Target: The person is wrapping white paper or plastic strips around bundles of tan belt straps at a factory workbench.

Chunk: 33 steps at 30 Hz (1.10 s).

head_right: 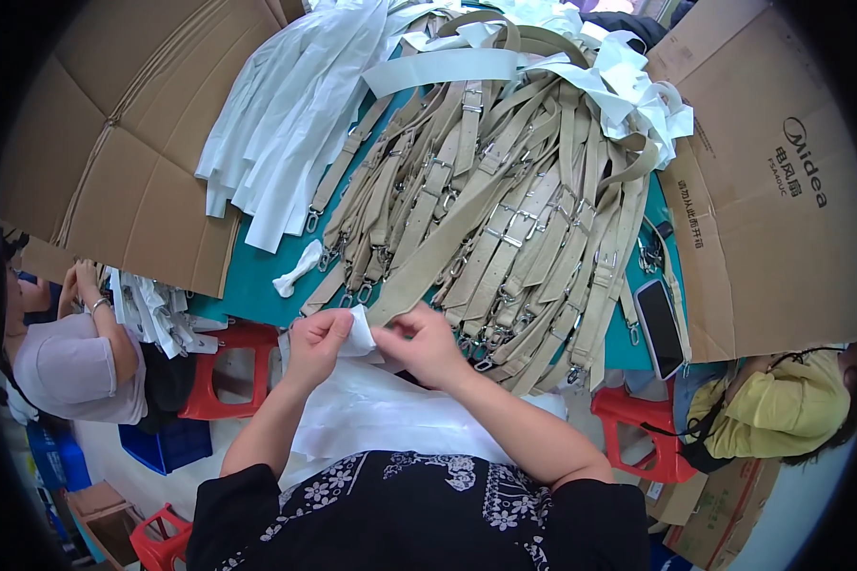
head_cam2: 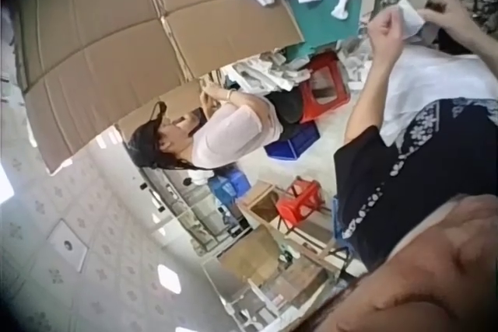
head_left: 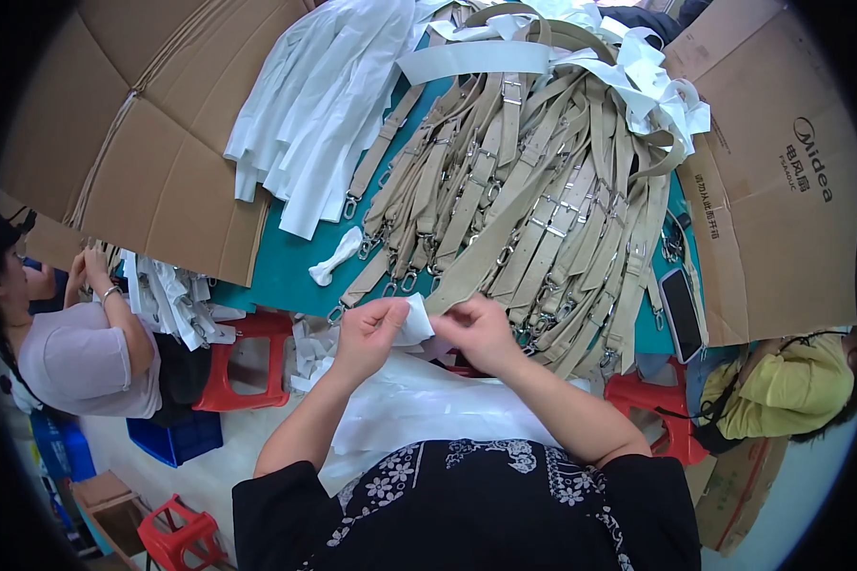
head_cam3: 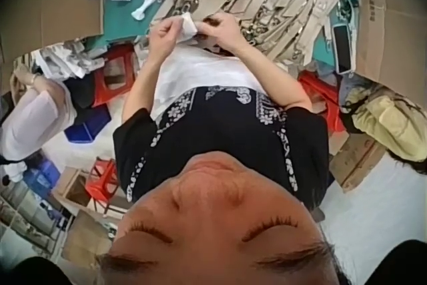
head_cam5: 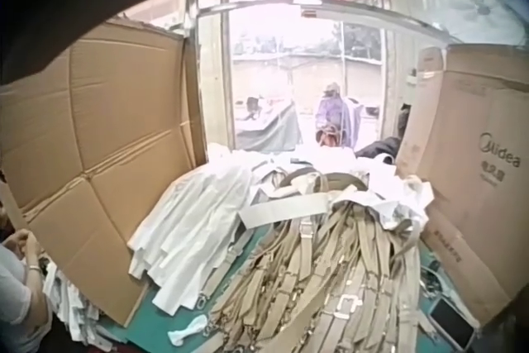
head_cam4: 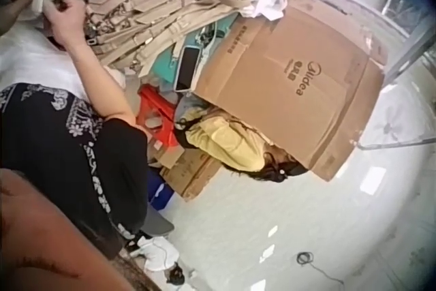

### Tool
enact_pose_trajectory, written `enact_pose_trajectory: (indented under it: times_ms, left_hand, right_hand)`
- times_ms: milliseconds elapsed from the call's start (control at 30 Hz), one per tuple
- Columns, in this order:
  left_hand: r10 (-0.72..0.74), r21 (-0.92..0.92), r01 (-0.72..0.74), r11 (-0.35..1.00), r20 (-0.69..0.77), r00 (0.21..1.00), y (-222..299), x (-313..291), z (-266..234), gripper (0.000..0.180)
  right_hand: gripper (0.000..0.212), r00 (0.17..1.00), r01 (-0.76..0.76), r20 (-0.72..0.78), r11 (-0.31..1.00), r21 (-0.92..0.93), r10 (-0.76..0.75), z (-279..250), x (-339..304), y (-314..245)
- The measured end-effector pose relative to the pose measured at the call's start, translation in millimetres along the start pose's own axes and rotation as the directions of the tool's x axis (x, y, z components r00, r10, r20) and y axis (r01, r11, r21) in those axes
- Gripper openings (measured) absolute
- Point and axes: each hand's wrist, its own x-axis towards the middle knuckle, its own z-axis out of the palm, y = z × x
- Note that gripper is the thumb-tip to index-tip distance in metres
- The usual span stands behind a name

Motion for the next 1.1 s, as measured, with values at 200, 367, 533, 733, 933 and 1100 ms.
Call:
enact_pose_trajectory:
  times_ms: [200,367,533,733,933,1100]
  left_hand:
    - [-0.007,0.094,0.009,0.996,-0.014,1.000,-12.9,-10.0,-11.6,0.027]
    - [-0.084,-0.064,0.081,0.995,-0.034,0.996,-10.6,-7.9,-9.0,0.026]
    - [-0.112,-0.044,0.112,0.993,0.003,0.994,-26.3,-17.1,-22.9,0.026]
    - [-0.125,-0.155,0.130,0.979,0.038,0.991,-15.2,-13.9,-17.9,0.020]
    - [-0.229,0.032,0.231,0.972,0.322,0.919,6.6,-2.6,-26.5,0.029]
    - [-0.180,0.061,0.169,0.984,0.382,0.906,-0.7,-1.3,-25.0,0.037]
  right_hand:
    - [0.038,0.978,-0.008,-0.170,0.840,0.542,0.119,-24.7,36.6,-34.7]
    - [0.023,0.975,0.185,-0.141,0.978,0.095,-0.170,4.6,3.1,-10.7]
    - [0.026,0.982,-0.051,-0.152,0.937,0.345,0.109,-12.2,20.6,-38.5]
    - [0.025,0.947,0.195,-0.321,0.816,0.545,-0.012,5.3,23.7,-43.1]
    - [0.023,0.979,0.064,-0.201,0.921,0.384,0.016,10.6,19.3,-35.5]
    - [0.018,0.959,0.216,-0.212,0.969,0.123,-0.187,0.2,19.1,-29.4]
